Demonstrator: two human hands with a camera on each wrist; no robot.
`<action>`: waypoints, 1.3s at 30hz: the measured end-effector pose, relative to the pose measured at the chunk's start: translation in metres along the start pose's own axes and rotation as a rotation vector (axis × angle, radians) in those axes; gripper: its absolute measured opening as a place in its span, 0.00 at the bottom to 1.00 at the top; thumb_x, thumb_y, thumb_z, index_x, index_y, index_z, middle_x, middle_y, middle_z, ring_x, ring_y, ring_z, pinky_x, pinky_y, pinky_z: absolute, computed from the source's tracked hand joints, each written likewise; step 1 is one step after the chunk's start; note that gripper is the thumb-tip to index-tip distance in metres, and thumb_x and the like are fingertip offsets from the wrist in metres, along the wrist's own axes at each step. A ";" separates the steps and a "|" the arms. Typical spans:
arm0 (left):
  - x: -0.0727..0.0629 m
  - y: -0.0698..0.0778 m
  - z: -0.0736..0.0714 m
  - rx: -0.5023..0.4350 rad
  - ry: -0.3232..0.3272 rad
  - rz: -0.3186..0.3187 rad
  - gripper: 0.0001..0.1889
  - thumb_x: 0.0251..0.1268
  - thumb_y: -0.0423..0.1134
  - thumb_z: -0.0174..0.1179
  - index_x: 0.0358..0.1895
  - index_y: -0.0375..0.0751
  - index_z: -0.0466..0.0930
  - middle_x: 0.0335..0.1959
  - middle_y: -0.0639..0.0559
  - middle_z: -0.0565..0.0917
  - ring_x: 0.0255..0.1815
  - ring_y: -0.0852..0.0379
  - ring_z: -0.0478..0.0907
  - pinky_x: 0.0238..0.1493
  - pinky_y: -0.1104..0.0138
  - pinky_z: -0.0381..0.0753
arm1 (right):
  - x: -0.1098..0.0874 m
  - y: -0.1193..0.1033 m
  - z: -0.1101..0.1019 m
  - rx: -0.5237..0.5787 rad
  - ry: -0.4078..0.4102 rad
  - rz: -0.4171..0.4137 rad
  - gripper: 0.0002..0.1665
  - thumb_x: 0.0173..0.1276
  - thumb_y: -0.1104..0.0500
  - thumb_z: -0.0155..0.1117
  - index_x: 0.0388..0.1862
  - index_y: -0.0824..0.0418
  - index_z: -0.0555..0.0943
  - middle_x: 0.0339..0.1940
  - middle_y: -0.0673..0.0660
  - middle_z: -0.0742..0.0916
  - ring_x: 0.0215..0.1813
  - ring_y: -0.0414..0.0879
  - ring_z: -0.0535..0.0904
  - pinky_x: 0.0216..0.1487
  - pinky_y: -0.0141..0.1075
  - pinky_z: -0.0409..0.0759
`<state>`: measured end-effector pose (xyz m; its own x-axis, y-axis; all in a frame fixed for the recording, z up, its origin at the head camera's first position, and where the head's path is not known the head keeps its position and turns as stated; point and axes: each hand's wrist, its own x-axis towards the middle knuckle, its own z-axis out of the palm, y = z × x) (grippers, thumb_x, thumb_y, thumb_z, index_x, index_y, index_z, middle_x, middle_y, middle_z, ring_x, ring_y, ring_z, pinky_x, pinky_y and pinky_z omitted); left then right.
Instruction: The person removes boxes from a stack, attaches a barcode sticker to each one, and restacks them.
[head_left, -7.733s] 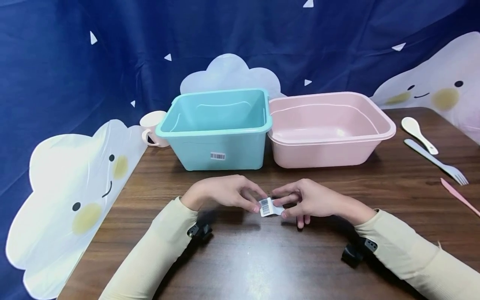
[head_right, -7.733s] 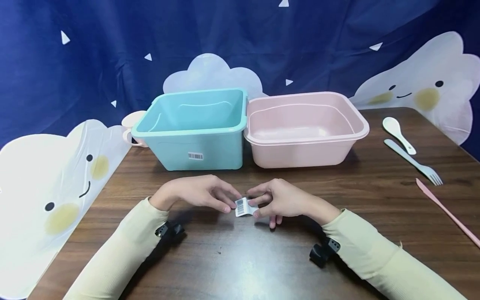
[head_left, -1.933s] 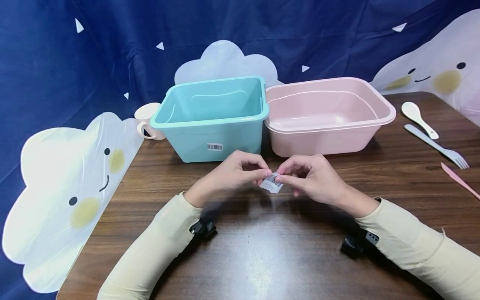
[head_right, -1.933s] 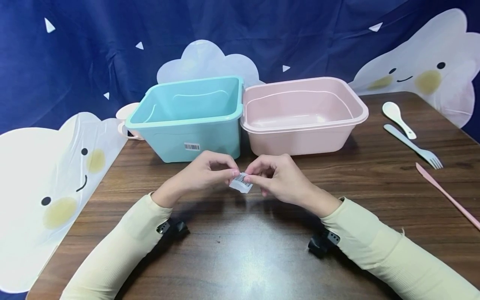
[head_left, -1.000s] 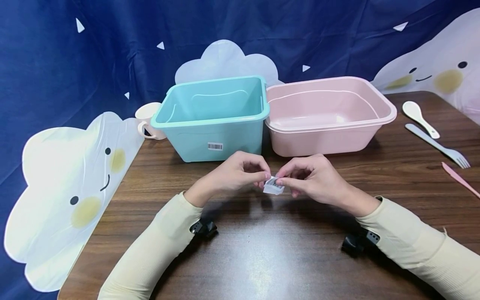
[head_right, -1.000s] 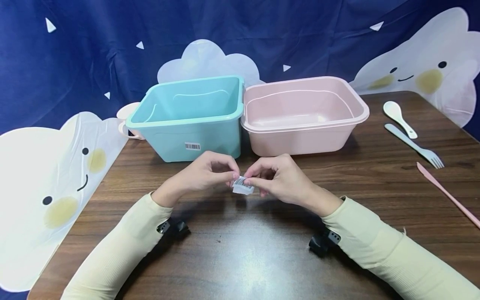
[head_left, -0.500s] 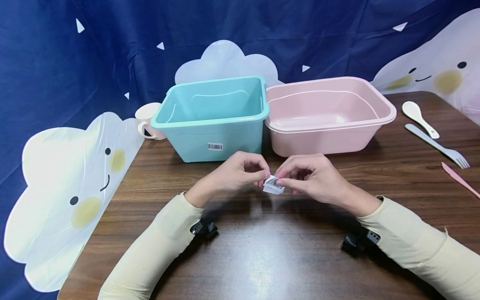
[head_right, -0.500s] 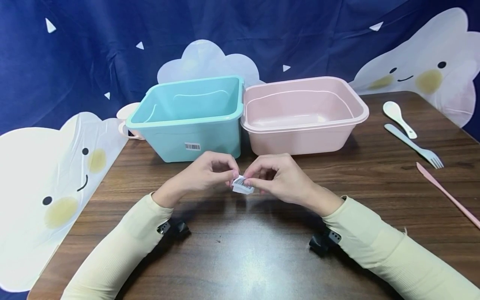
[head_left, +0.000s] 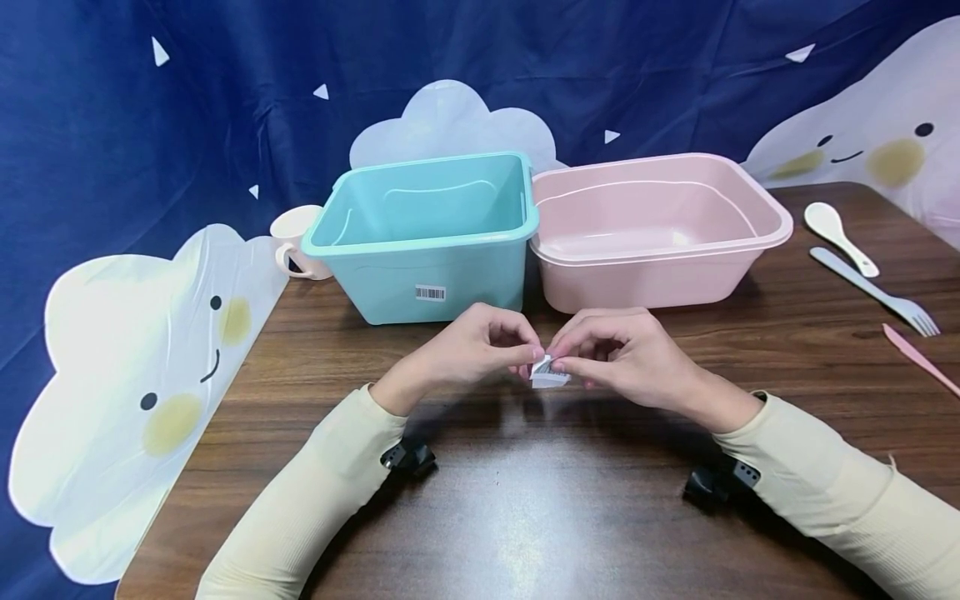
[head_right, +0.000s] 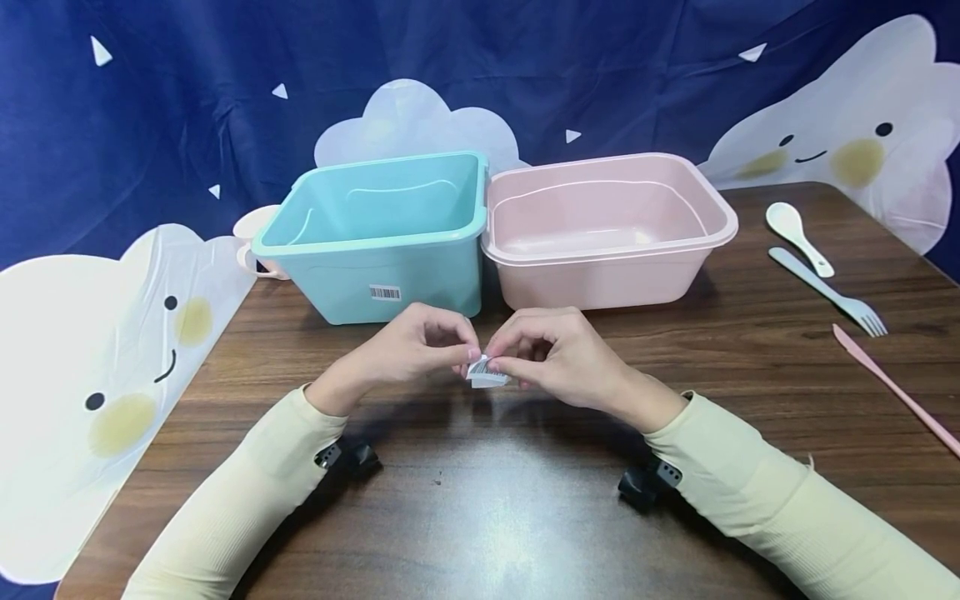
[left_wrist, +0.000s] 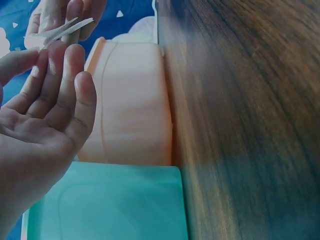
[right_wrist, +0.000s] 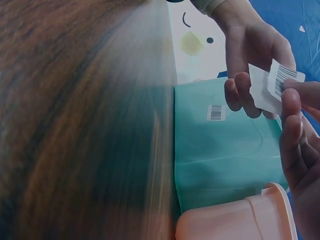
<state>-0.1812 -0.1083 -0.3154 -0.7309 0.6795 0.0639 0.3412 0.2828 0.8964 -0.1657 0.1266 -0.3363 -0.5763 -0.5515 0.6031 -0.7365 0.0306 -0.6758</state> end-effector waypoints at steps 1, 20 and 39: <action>0.000 0.000 0.000 0.001 0.001 -0.003 0.05 0.69 0.31 0.62 0.36 0.33 0.85 0.26 0.41 0.84 0.33 0.33 0.79 0.37 0.54 0.83 | 0.000 0.000 0.000 -0.004 0.005 -0.007 0.16 0.55 0.77 0.74 0.35 0.58 0.88 0.36 0.52 0.90 0.26 0.40 0.81 0.20 0.29 0.79; 0.001 -0.007 -0.012 0.001 -0.004 -0.098 0.05 0.68 0.30 0.62 0.36 0.31 0.84 0.24 0.51 0.85 0.34 0.34 0.79 0.31 0.65 0.80 | 0.003 -0.010 -0.011 -0.054 0.069 0.019 0.14 0.56 0.74 0.75 0.35 0.57 0.87 0.34 0.53 0.89 0.27 0.37 0.77 0.23 0.28 0.73; 0.002 -0.007 -0.011 0.046 -0.045 -0.090 0.05 0.68 0.31 0.62 0.36 0.33 0.84 0.25 0.49 0.85 0.37 0.30 0.79 0.37 0.56 0.84 | 0.002 -0.014 -0.010 -0.067 0.058 0.195 0.11 0.61 0.73 0.71 0.35 0.58 0.86 0.30 0.46 0.86 0.22 0.39 0.77 0.22 0.30 0.75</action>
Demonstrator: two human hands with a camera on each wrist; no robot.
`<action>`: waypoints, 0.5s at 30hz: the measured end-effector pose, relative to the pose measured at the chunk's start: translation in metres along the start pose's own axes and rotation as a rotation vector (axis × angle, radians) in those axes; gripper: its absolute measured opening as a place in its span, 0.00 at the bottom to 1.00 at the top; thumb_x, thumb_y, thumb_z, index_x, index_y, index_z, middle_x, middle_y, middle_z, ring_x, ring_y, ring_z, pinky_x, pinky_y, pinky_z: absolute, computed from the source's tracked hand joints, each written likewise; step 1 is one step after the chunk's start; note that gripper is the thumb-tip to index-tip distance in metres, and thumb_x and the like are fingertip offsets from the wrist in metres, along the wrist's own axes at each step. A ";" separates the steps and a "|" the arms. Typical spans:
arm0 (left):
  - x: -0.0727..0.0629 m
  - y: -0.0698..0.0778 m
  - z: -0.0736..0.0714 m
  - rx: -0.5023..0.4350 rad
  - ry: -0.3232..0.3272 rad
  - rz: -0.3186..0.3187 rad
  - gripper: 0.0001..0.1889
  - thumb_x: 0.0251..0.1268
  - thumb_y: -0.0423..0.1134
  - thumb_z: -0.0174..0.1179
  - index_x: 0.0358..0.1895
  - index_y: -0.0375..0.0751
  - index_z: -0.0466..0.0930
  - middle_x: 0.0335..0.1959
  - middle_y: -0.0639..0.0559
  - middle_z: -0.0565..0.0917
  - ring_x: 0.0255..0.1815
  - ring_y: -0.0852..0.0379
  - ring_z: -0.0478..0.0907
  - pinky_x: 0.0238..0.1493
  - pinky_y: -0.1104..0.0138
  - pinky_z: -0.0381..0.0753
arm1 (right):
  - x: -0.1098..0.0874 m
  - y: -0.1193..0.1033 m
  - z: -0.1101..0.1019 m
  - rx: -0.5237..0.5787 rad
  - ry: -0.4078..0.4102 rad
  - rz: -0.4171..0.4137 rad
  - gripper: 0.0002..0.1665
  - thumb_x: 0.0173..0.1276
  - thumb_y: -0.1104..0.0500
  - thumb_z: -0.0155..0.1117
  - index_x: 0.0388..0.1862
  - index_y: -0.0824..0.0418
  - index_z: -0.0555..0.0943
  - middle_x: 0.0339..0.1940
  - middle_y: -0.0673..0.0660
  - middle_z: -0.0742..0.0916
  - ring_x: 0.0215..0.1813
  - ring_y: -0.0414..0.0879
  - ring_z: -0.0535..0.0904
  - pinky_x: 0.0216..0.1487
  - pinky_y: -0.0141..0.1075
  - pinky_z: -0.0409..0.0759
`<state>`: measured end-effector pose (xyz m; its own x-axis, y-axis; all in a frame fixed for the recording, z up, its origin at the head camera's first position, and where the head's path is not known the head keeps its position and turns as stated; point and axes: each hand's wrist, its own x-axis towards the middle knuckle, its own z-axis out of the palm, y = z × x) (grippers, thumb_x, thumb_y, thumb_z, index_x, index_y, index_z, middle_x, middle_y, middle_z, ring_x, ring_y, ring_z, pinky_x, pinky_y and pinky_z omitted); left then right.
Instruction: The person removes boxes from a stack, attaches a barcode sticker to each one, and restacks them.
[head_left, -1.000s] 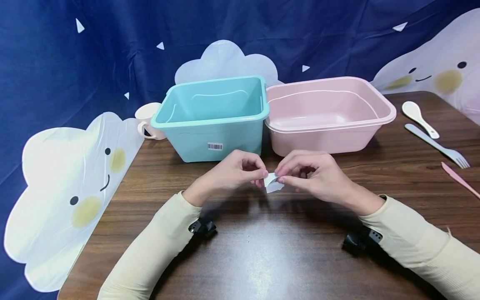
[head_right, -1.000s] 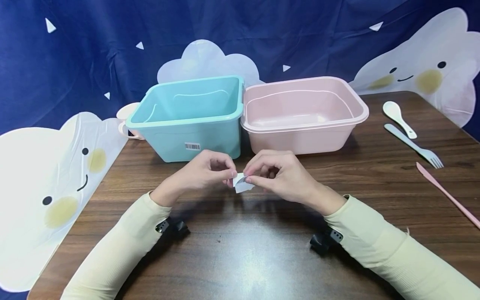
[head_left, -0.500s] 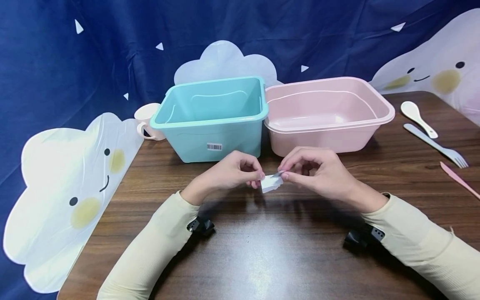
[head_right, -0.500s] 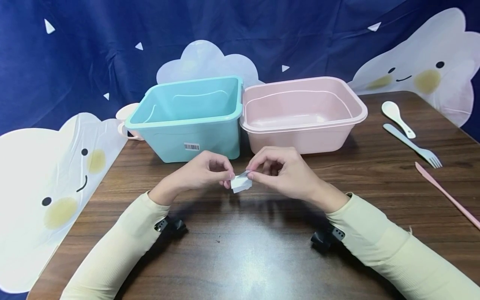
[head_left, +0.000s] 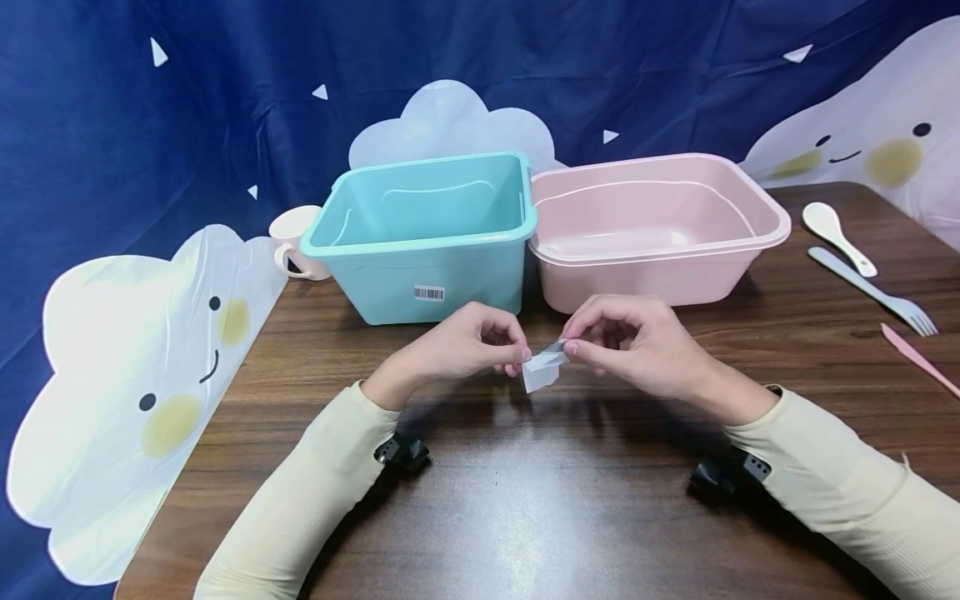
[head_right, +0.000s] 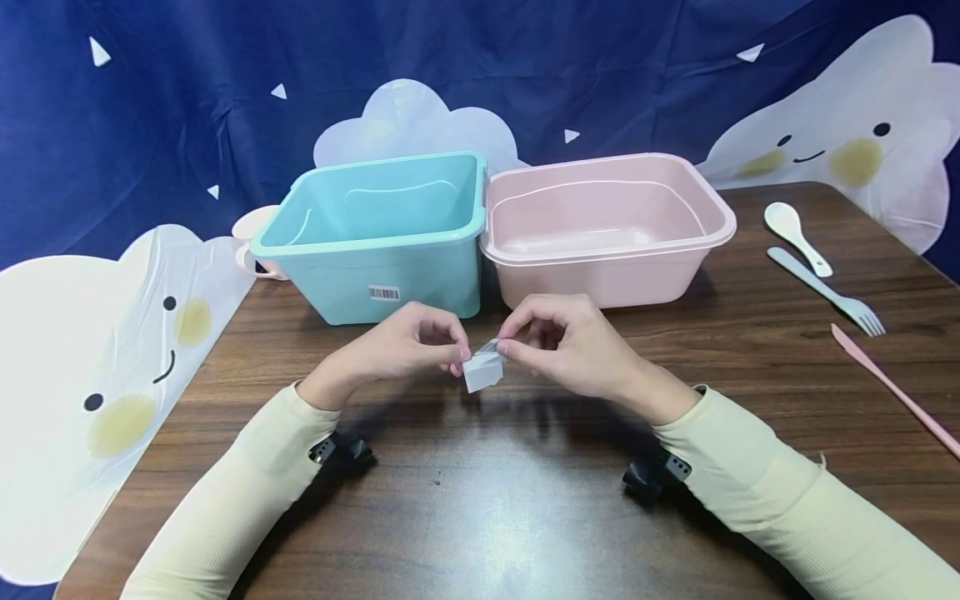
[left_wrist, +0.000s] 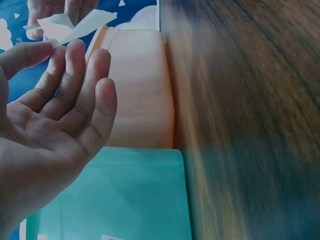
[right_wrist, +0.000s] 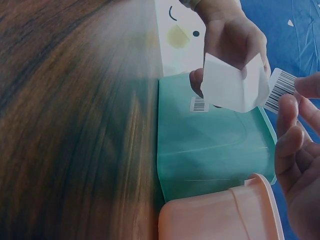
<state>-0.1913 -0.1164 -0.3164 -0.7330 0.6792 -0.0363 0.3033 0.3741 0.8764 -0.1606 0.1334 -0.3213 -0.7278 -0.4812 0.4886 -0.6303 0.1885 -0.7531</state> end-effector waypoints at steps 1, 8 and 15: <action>0.000 0.001 0.000 0.001 0.000 0.000 0.05 0.68 0.31 0.62 0.36 0.33 0.84 0.25 0.49 0.85 0.37 0.30 0.80 0.38 0.54 0.84 | 0.000 0.000 0.000 -0.001 -0.001 0.002 0.11 0.61 0.73 0.71 0.35 0.58 0.85 0.30 0.46 0.85 0.22 0.39 0.77 0.22 0.30 0.75; -0.001 0.003 0.000 -0.008 -0.002 0.022 0.05 0.69 0.31 0.62 0.35 0.32 0.83 0.26 0.50 0.85 0.35 0.36 0.81 0.38 0.55 0.84 | 0.000 0.001 0.000 -0.003 -0.003 -0.002 0.11 0.62 0.73 0.70 0.35 0.58 0.85 0.25 0.49 0.84 0.21 0.39 0.76 0.21 0.29 0.74; -0.002 0.003 0.000 -0.001 -0.005 0.040 0.05 0.69 0.31 0.61 0.35 0.31 0.83 0.27 0.49 0.86 0.32 0.51 0.83 0.41 0.51 0.85 | 0.000 0.001 -0.001 -0.015 -0.015 0.006 0.10 0.62 0.72 0.71 0.35 0.57 0.85 0.20 0.53 0.83 0.19 0.44 0.77 0.19 0.30 0.73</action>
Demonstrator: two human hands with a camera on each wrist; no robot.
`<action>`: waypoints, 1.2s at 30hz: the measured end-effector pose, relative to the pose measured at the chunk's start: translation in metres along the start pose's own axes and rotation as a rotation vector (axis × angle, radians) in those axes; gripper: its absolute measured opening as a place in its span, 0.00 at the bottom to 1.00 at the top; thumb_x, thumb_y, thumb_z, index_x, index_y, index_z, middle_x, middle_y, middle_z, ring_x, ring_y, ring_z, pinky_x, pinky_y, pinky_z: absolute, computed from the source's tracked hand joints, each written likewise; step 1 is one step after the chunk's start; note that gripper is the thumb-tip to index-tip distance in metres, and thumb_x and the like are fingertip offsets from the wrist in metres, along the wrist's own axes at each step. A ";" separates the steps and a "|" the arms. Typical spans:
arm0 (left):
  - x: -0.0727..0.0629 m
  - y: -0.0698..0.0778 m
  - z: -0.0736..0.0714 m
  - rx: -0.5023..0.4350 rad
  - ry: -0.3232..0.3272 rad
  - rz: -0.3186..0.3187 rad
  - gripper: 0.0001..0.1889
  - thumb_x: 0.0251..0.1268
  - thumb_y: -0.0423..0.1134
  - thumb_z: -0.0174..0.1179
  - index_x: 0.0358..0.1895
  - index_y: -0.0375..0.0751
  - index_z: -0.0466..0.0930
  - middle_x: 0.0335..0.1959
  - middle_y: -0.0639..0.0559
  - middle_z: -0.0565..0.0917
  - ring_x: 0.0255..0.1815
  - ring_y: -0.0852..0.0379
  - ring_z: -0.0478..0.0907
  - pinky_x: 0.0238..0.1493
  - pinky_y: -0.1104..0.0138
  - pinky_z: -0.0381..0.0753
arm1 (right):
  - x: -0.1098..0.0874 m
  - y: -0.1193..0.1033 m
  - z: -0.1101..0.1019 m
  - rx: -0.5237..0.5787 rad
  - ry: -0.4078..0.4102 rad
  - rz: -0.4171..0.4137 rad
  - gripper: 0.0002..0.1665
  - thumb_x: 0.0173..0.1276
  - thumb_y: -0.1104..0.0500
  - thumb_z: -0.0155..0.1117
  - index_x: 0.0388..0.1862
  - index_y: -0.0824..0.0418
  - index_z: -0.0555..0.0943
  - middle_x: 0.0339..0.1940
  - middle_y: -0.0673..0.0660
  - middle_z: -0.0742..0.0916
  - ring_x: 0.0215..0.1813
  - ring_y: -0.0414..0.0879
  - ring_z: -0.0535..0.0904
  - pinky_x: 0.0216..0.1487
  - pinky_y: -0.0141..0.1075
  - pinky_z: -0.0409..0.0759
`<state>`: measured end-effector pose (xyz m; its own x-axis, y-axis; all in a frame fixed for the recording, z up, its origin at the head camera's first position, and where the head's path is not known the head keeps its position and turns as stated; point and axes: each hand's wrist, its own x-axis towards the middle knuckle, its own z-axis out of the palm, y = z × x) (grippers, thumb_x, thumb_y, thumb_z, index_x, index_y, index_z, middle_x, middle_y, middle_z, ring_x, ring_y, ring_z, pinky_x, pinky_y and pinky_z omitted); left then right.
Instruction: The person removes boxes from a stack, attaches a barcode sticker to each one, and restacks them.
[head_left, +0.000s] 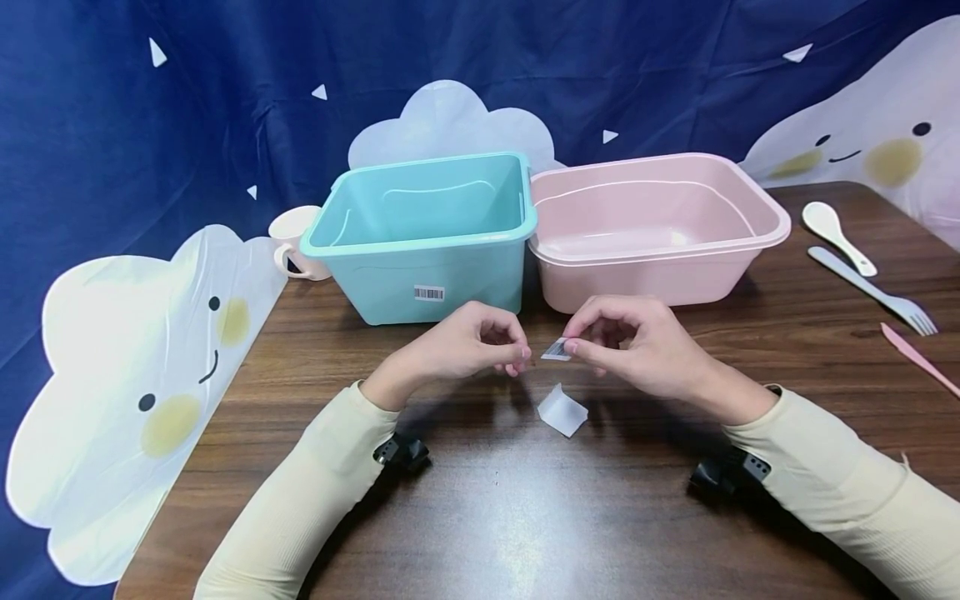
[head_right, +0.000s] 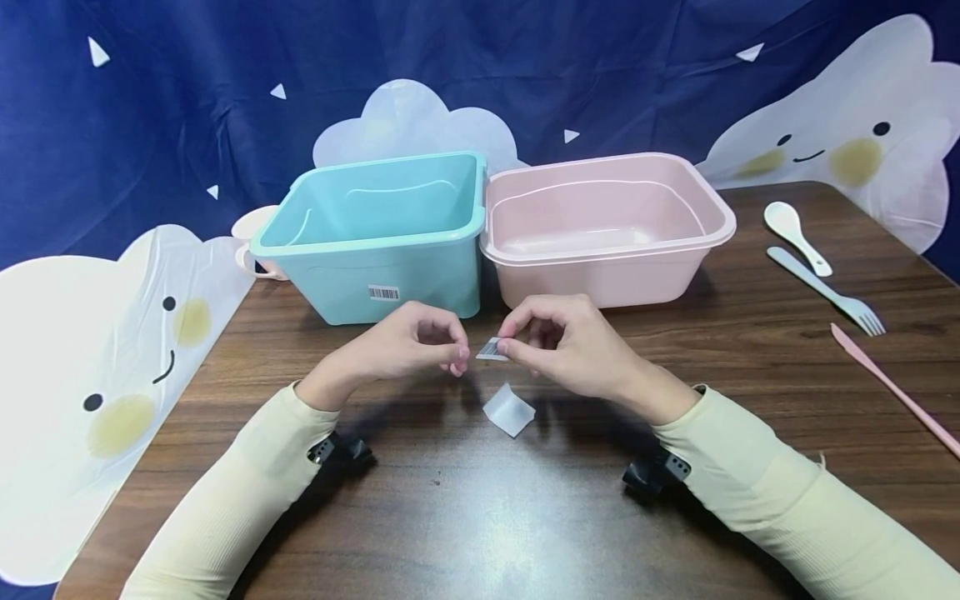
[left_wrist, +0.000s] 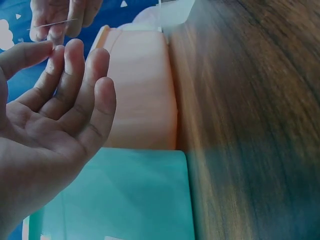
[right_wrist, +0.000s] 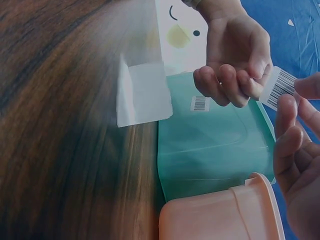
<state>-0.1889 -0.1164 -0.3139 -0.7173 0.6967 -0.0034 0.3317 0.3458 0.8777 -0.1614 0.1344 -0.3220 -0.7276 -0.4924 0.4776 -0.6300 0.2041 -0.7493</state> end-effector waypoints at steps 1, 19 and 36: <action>0.000 0.000 0.000 -0.001 0.000 0.001 0.05 0.69 0.31 0.61 0.35 0.32 0.83 0.27 0.49 0.86 0.31 0.52 0.83 0.41 0.51 0.85 | 0.000 0.000 0.000 -0.002 -0.001 0.002 0.10 0.62 0.72 0.71 0.35 0.57 0.85 0.20 0.53 0.82 0.19 0.44 0.77 0.19 0.30 0.72; 0.001 0.005 0.013 -0.127 -0.011 0.023 0.03 0.67 0.27 0.61 0.40 0.30 0.80 0.31 0.40 0.84 0.35 0.38 0.81 0.44 0.45 0.84 | 0.000 0.005 0.000 -0.034 -0.048 0.006 0.10 0.62 0.71 0.71 0.38 0.58 0.85 0.17 0.50 0.81 0.18 0.39 0.76 0.19 0.30 0.73; 0.002 0.006 0.018 -0.152 0.023 0.001 0.03 0.69 0.29 0.62 0.39 0.31 0.81 0.34 0.31 0.83 0.31 0.54 0.80 0.37 0.58 0.84 | 0.002 0.007 0.000 -0.078 -0.030 -0.017 0.09 0.64 0.70 0.70 0.39 0.58 0.86 0.19 0.52 0.82 0.19 0.38 0.75 0.20 0.28 0.72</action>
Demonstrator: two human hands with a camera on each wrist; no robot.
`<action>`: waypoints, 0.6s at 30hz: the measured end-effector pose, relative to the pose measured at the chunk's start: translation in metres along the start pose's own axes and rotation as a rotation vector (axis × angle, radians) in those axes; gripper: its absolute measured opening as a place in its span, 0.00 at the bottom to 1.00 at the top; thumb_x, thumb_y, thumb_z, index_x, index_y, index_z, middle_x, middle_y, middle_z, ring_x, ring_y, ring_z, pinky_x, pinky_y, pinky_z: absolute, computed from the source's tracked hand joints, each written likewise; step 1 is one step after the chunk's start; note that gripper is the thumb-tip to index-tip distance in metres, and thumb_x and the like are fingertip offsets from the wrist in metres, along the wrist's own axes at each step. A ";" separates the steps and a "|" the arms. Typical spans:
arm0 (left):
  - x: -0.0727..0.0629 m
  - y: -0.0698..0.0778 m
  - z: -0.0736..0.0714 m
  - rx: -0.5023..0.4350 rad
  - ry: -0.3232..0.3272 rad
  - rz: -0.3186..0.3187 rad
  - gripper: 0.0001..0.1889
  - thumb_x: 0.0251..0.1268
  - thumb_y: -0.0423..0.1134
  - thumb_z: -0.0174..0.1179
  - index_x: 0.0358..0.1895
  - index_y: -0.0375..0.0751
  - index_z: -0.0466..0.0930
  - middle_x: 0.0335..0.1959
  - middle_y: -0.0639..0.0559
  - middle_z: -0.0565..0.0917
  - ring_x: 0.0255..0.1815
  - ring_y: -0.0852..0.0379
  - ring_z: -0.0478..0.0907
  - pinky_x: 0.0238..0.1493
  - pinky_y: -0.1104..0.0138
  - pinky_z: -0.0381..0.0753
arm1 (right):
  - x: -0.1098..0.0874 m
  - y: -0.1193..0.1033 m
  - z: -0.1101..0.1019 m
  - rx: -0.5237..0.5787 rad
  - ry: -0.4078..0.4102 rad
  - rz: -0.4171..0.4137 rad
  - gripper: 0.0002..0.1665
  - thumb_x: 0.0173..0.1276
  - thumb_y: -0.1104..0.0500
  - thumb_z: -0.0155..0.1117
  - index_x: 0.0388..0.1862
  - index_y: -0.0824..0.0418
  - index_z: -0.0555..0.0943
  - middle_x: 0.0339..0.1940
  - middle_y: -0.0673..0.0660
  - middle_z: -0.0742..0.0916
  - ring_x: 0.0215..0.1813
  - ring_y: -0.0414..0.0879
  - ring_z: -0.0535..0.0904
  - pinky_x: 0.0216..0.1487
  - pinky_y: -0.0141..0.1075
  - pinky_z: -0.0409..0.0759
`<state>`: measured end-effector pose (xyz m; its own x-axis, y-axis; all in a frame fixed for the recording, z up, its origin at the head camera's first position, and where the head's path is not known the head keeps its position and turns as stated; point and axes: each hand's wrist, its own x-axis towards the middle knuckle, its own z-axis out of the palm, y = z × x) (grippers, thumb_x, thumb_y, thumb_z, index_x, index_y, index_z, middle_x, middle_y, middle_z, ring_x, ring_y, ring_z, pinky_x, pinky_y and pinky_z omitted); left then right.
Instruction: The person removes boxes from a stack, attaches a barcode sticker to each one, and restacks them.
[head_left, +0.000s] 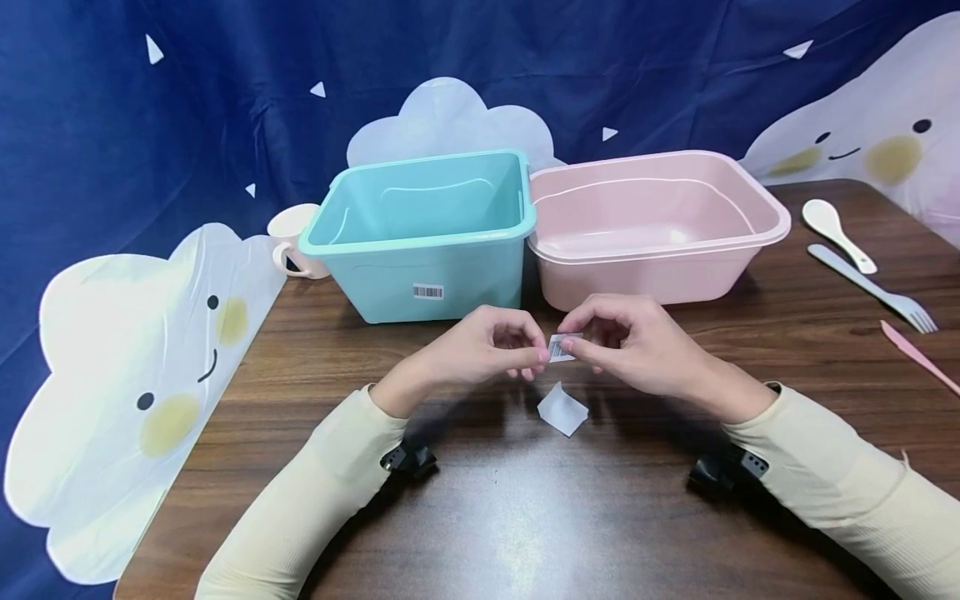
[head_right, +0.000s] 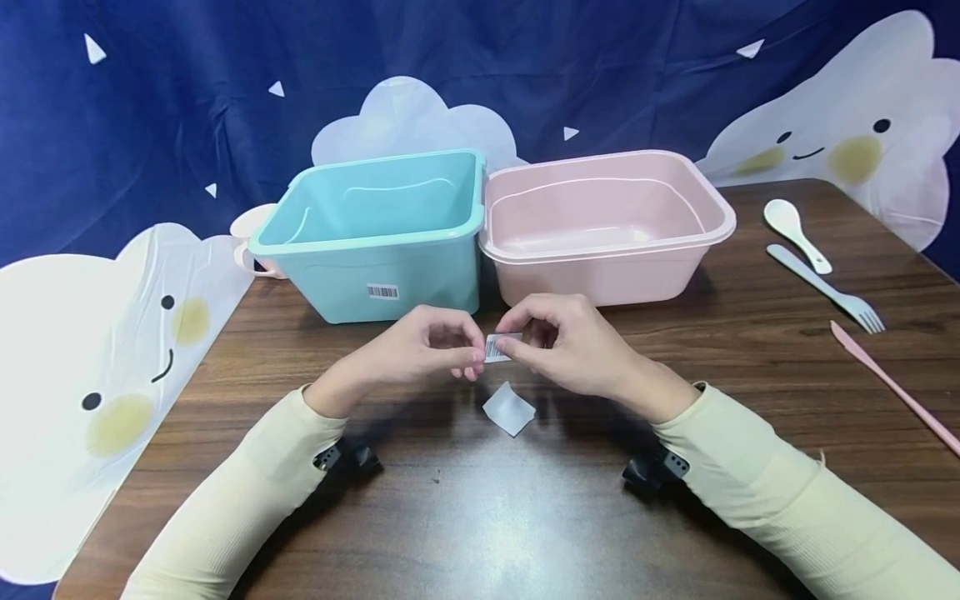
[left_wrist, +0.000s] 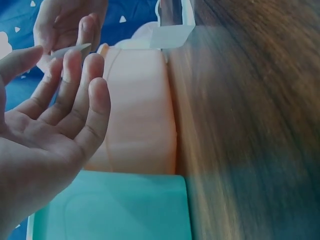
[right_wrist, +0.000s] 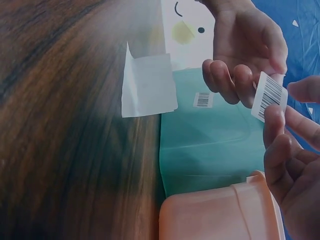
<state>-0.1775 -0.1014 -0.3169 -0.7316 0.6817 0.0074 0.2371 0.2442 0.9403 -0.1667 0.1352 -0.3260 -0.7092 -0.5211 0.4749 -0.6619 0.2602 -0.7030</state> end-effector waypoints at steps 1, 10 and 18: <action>0.001 0.000 0.001 0.023 0.007 0.000 0.03 0.69 0.30 0.62 0.39 0.32 0.81 0.34 0.32 0.83 0.31 0.54 0.81 0.37 0.56 0.84 | 0.000 0.000 0.000 -0.001 0.000 -0.004 0.09 0.64 0.70 0.70 0.39 0.58 0.86 0.19 0.51 0.82 0.19 0.38 0.75 0.20 0.28 0.73; 0.004 -0.001 0.005 0.071 0.072 -0.008 0.03 0.68 0.30 0.63 0.36 0.33 0.81 0.30 0.38 0.84 0.34 0.37 0.81 0.36 0.51 0.83 | 0.001 -0.001 -0.001 -0.001 -0.002 0.071 0.06 0.69 0.67 0.67 0.43 0.60 0.87 0.28 0.52 0.87 0.20 0.43 0.80 0.23 0.30 0.79; 0.014 -0.005 0.009 0.122 0.109 0.010 0.03 0.67 0.30 0.64 0.36 0.33 0.81 0.27 0.46 0.82 0.34 0.35 0.82 0.30 0.69 0.78 | -0.001 -0.001 -0.007 -0.042 0.052 0.144 0.06 0.71 0.62 0.66 0.45 0.59 0.87 0.20 0.50 0.84 0.21 0.44 0.80 0.22 0.29 0.75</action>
<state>-0.1832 -0.0868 -0.3245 -0.7925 0.6069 0.0598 0.3159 0.3246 0.8915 -0.1669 0.1407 -0.3219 -0.8084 -0.4332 0.3986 -0.5613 0.3631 -0.7437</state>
